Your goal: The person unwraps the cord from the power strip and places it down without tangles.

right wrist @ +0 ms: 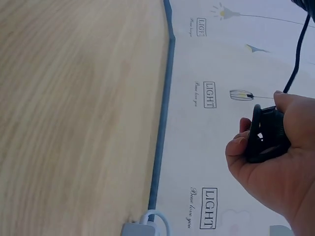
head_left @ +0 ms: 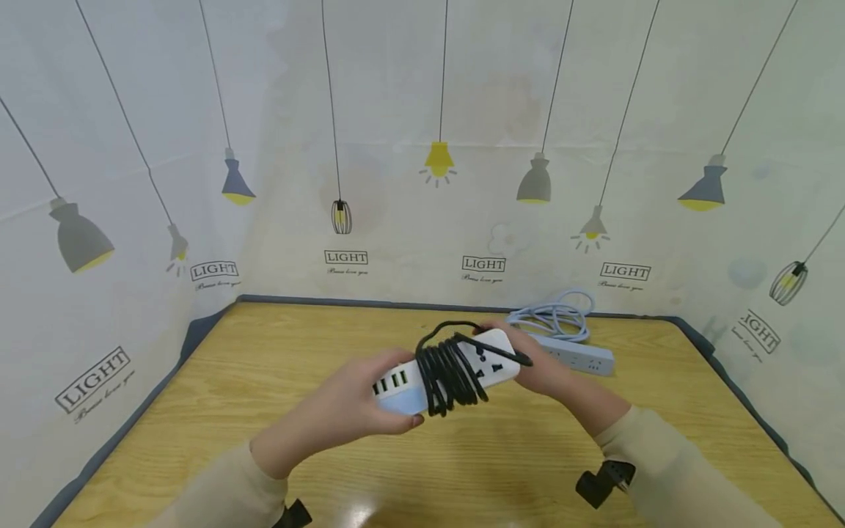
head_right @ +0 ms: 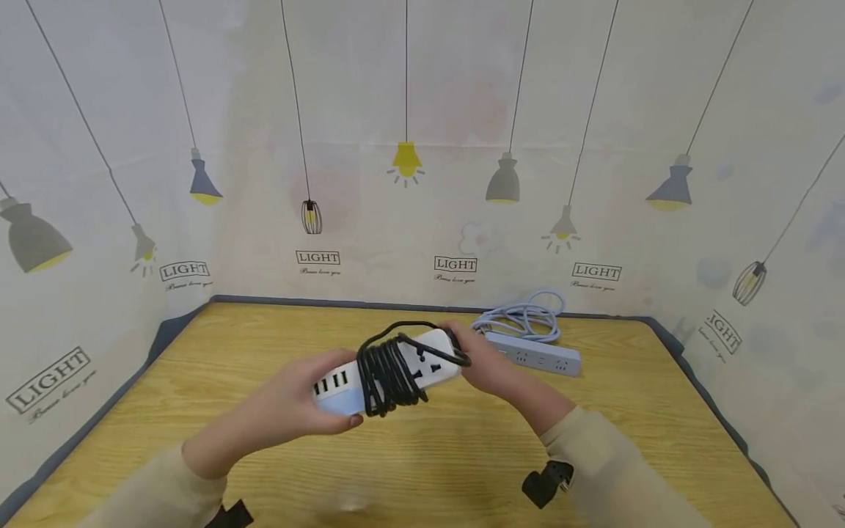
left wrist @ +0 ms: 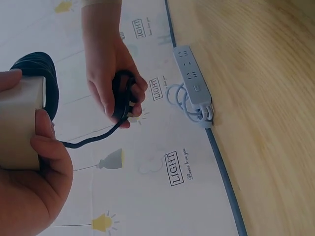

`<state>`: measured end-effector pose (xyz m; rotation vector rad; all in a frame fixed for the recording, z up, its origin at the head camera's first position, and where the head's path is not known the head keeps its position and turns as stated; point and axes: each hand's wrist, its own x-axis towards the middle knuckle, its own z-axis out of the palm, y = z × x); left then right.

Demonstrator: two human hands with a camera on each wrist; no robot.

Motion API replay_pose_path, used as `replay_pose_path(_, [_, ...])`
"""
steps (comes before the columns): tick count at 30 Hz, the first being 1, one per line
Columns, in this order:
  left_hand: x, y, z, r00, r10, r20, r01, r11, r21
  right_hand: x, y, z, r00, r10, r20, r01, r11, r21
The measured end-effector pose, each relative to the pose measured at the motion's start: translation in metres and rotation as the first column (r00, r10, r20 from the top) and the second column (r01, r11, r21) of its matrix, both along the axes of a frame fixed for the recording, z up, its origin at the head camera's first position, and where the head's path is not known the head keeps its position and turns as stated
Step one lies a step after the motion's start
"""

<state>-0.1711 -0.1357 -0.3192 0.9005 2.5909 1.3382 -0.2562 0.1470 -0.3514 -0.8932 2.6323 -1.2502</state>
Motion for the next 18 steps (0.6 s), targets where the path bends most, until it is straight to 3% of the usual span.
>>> replay_pose_path(2, [0.002,0.002,-0.003,0.999,-0.034,-0.002,0.034,0.999,-0.014,-0.004,0.001,0.004,1.000,-0.010,0.019,0.011,1.000,-0.025])
replay_pose_path(7, [0.008,0.005,-0.009,0.996,-0.084,-0.015,0.083,0.993,-0.082,-0.008,0.005,0.015,0.980,-0.095,0.176,0.099,0.995,-0.018])
replay_pose_path(13, [0.008,0.004,-0.019,0.991,-0.132,0.015,0.133,0.981,-0.140,-0.007,0.011,0.025,0.977,-0.148,0.156,0.154,0.988,-0.030])
replay_pose_path(18, [0.004,0.010,-0.029,0.986,-0.165,-0.011,0.160,0.969,-0.188,-0.007,0.009,0.032,0.975,-0.179,0.129,0.189,0.979,-0.071])
